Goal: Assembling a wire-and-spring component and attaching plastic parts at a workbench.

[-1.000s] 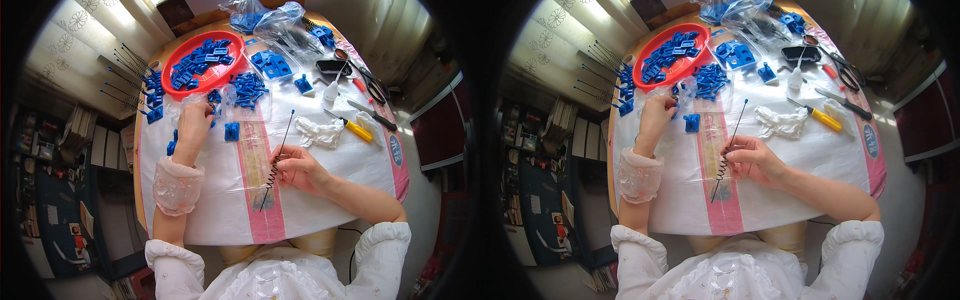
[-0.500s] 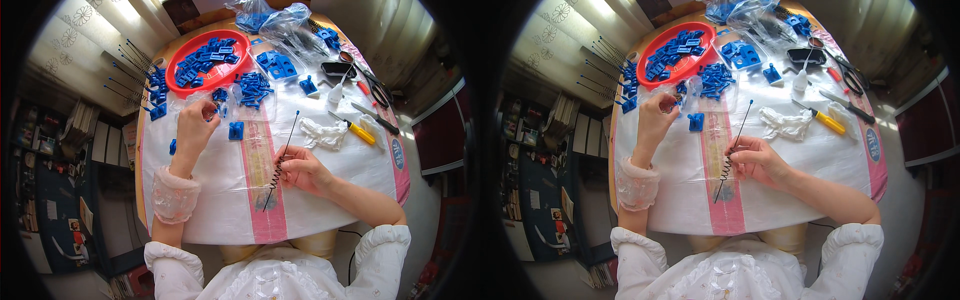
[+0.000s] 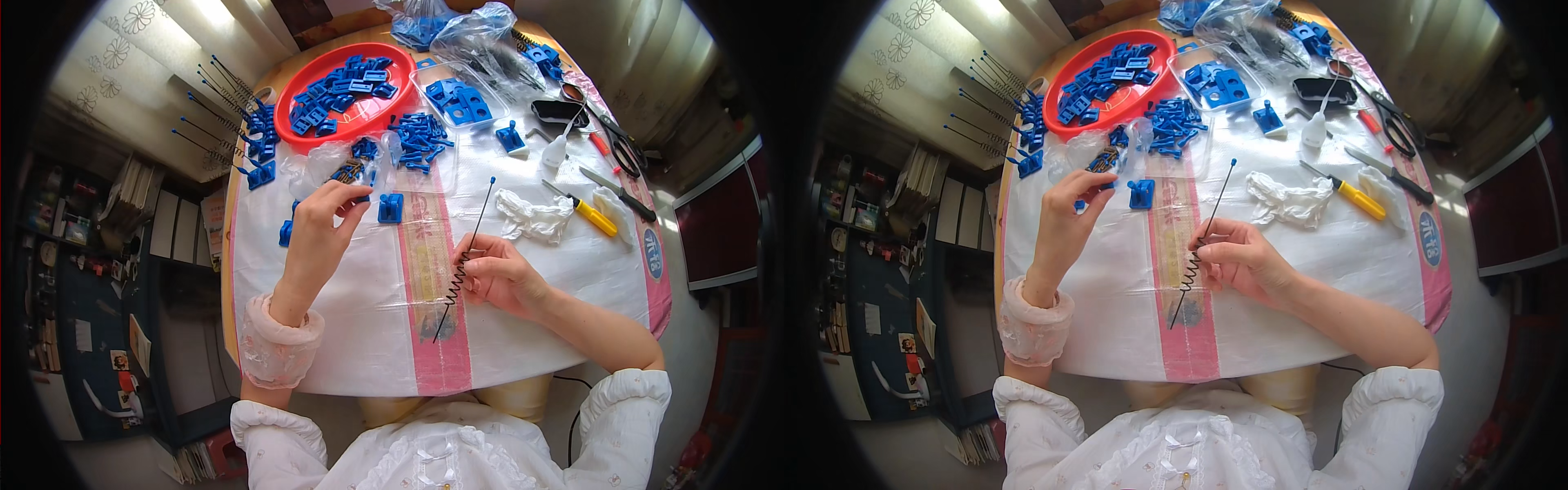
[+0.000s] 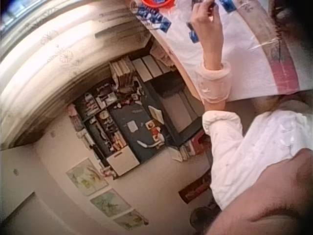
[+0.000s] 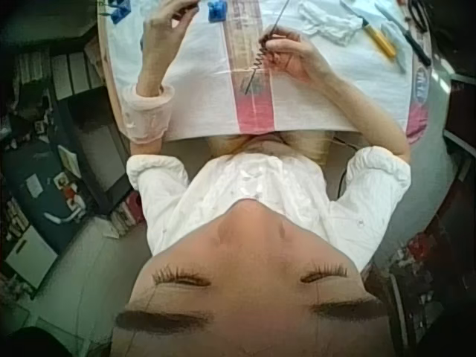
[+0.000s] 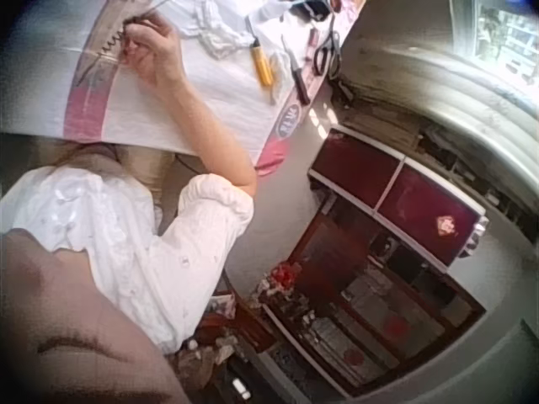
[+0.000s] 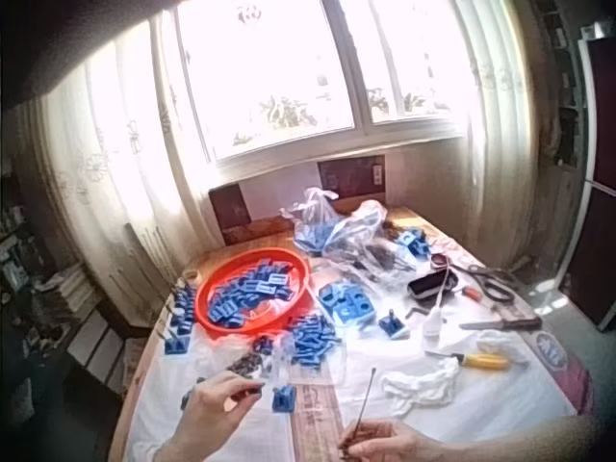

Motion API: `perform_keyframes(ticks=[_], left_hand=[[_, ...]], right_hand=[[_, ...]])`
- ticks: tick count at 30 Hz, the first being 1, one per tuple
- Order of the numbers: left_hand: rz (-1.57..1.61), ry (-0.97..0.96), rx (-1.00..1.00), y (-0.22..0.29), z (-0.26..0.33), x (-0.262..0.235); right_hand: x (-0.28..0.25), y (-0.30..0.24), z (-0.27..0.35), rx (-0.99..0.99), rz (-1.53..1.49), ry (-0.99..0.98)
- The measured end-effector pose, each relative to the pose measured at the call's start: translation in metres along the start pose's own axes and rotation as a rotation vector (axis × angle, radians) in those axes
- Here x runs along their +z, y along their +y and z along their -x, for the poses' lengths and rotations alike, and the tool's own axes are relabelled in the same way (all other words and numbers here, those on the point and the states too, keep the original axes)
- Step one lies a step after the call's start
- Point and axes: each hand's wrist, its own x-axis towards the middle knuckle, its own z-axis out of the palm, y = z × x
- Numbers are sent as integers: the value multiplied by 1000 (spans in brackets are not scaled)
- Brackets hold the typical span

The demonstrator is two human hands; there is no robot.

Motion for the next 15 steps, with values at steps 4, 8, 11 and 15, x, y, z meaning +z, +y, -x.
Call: perform_keyframes(ticks=[4, 8, 11, 15], left_hand=[[-54, 5, 115, -8, -2, 10], [-214, -2, 181, -8, -6, 14], [-268, -51, 198, -5, -10, 14], [-337, -124, 201, 3, -16, 6]], right_hand=[[2, -1, 1, 1, -2, 3], [2, -1, 0, 12, 13, 19], [2, -2, 2, 11, 17, 19], [4, -2, 2, 18, 13, 20]])
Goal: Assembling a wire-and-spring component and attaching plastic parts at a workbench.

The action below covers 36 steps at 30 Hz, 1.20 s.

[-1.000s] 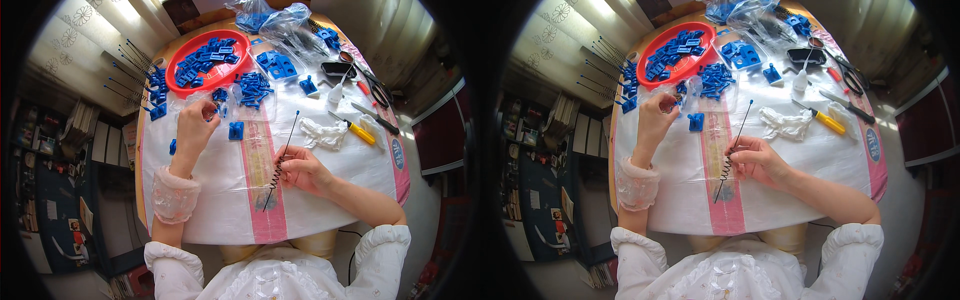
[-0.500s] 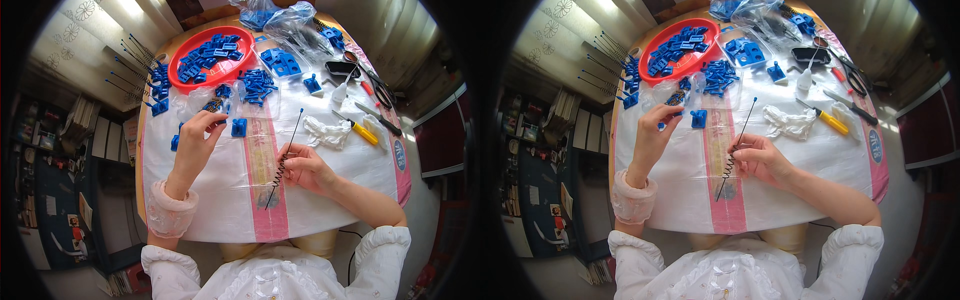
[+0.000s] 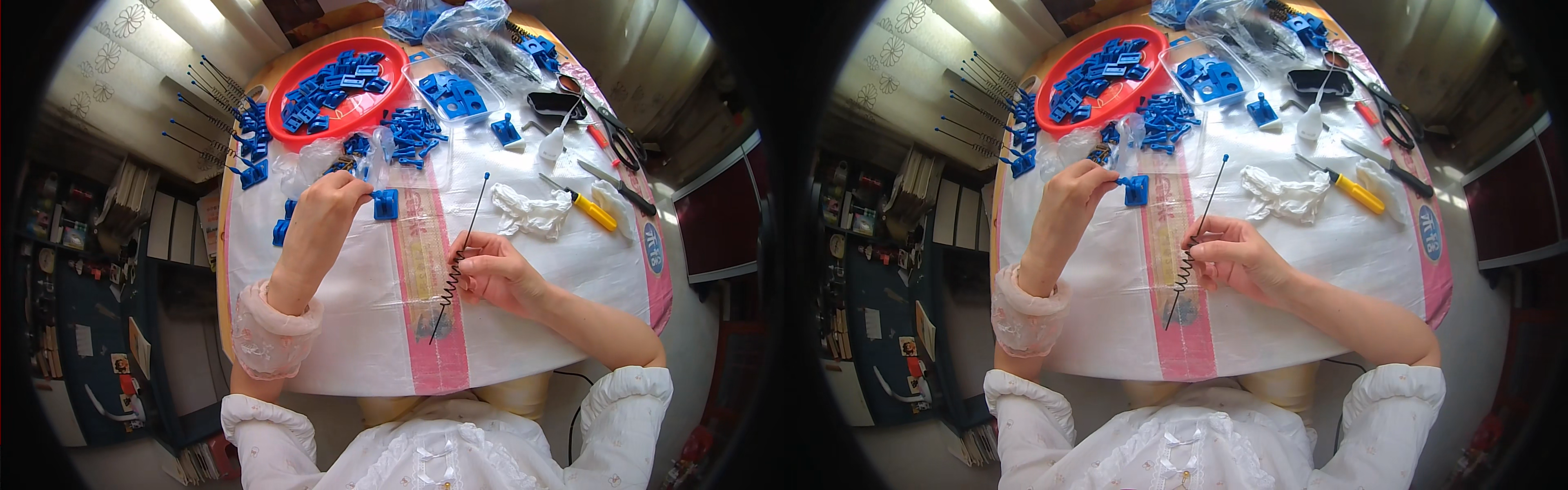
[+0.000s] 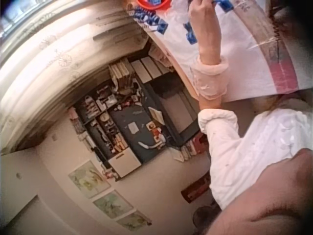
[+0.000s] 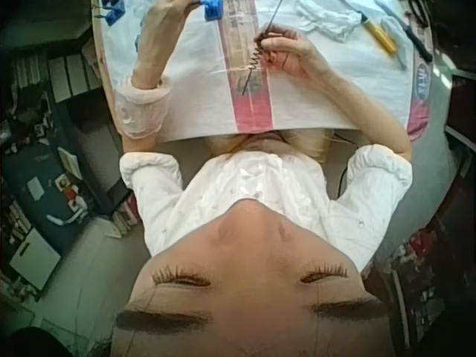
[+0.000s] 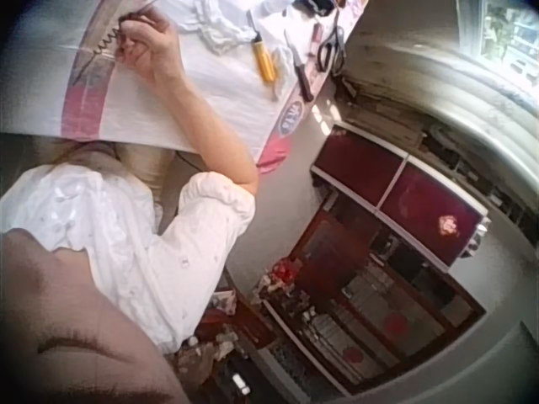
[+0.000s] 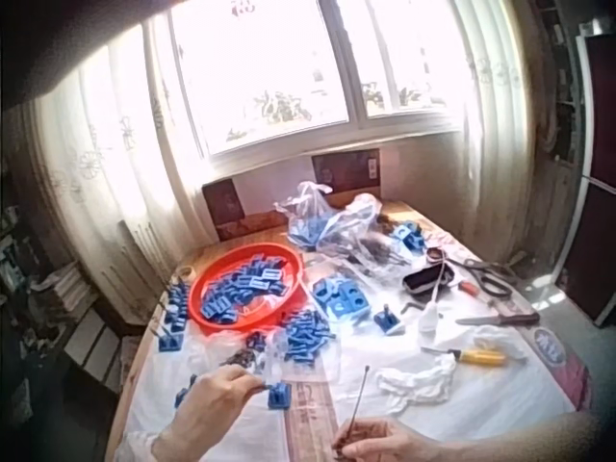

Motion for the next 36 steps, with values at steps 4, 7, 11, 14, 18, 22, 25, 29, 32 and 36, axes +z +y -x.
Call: perform_keyframes(ticks=[4, 7, 11, 14, 18, 22, 25, 29, 32, 36], left_hand=[[-92, 13, 65, -1, -4, -4], [-145, -27, 111, -1, -8, -7], [-218, -136, 136, 7, -15, -12], [-239, -167, 154, 9, -17, -12], [-226, -168, 186, 11, -19, -11], [-252, -173, 201, 14, -21, -12], [-218, -178, 188, 12, -22, -11], [-152, -168, 164, 8, -20, -7], [-80, -162, 128, 5, -19, -5], [47, -175, 69, 4, -21, -5]], right_hand=[[0, 0, 0, 7, 4, -5], [-1, 0, 0, 8, 21, -7], [-3, 0, -1, 13, 39, -22], [-3, 0, -1, 14, 42, -21], [-4, 1, 0, 15, 42, -10], [-3, 0, 0, 12, 42, -15], [-3, 0, -1, 9, 37, -23], [-3, 1, -1, 7, 35, -25], [-2, 0, 0, 6, 21, -18], [0, -2, 1, 5, 11, -13]])
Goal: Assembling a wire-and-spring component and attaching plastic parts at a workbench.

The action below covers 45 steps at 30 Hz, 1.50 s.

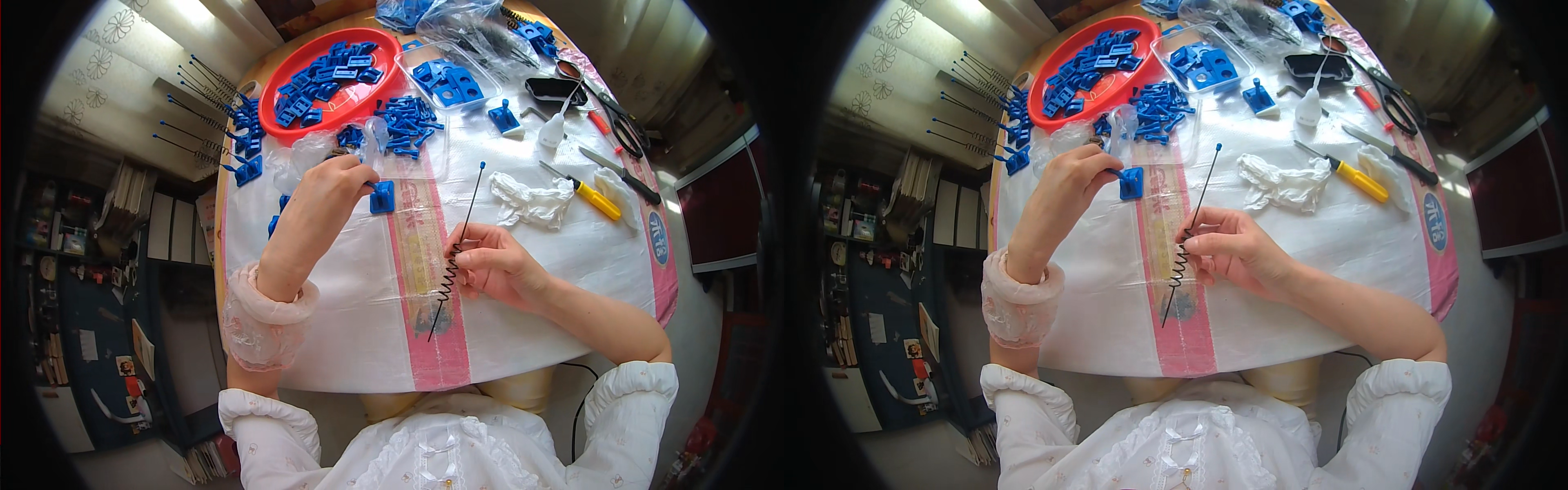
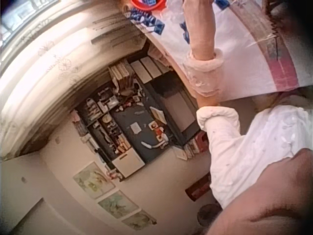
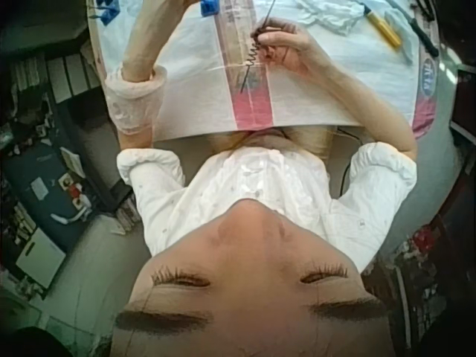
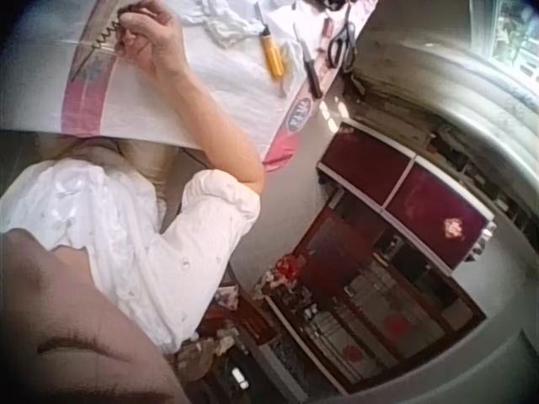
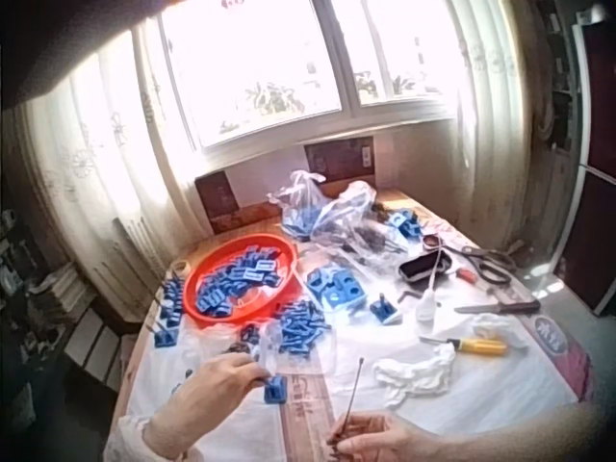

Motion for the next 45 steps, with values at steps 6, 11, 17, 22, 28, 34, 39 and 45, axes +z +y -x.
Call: perform_keyframes(ticks=[6, 11, 17, 22, 28, 34, 39, 45], left_hand=[[108, -14, 11, -16, 1, 3], [149, -55, -9, -16, 0, 3], [155, -6, -4, -18, 7, 10], [268, 57, -37, -20, 12, 18], [341, 99, -69, -22, 17, 24], [234, -37, -53, -17, 10, 7], [206, -33, -67, -14, 8, 5], [387, 60, -134, -17, 18, 17]], right_hand=[[-1, 1, -1, 6, 9, -9], [-2, 1, 0, -1, 7, -6], [-2, 1, -1, 1, -1, -11], [-2, 1, -1, -1, 5, -6], [-2, 1, -1, -2, 5, -26], [0, -1, 0, 21, 43, 35], [-3, -28, -1, 207, 422, 173], [-3, -48, -3, 66, 1032, 404]])
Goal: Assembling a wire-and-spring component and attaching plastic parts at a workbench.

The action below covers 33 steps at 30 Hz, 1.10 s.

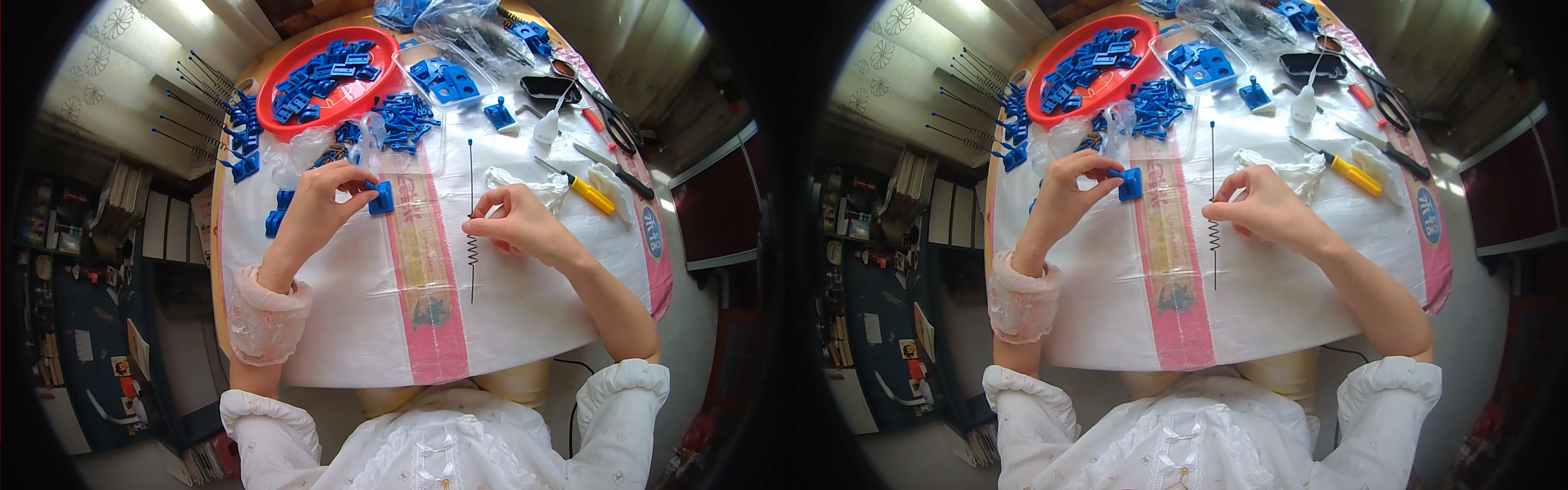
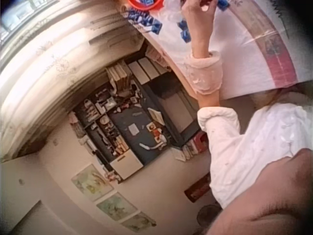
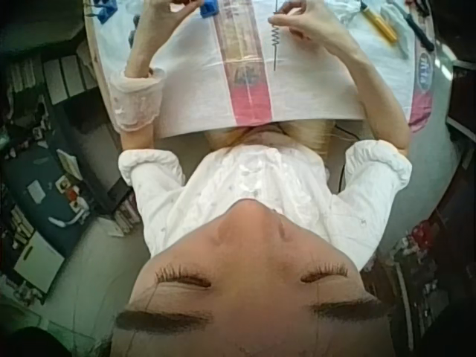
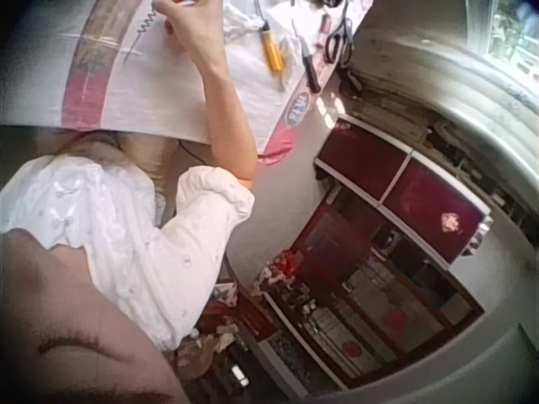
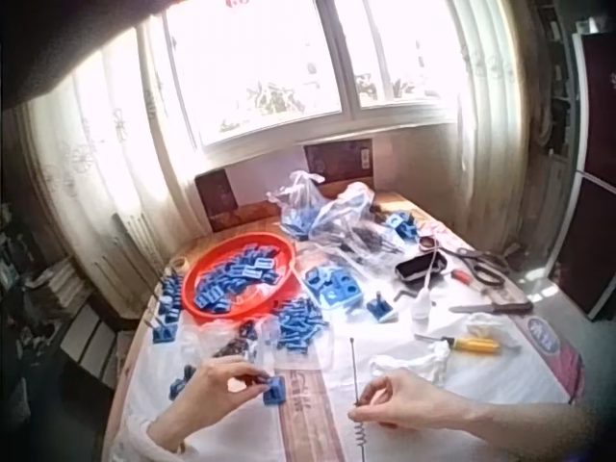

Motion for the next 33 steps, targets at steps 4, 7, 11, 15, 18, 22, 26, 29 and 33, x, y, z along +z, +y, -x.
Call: perform_keyframes(ticks=[4, 7, 11, 15, 18, 22, 26, 29, 33], left_hand=[[36, 46, -27, -2, 3, 7], [61, 82, -21, -6, 7, 11], [53, 101, -24, -6, 10, 12], [12, 90, 30, 3, 15, 12], [-29, 66, 64, 20, 21, 12], [-185, 34, 103, 51, 30, 10], [-239, 28, 156, 73, 30, 27], [-296, 34, 172, 77, 31, 38], [-496, 126, 274, 96, 34, 41]], right_hand=[[1, 6, -3, 30, -3, 39], [3, 3, -3, 39, 57, 64], [13, -3, 0, 28, 200, 107], [20, -7, 5, -65, 324, 174], [19, 0, 6, -303, 283, 272], [40, -7, 12, -658, 125, 274], [52, 5, 13, -773, 129, 254], [55, 8, 13, -788, 122, 263], [55, 6, 17, -744, -13, 276]])
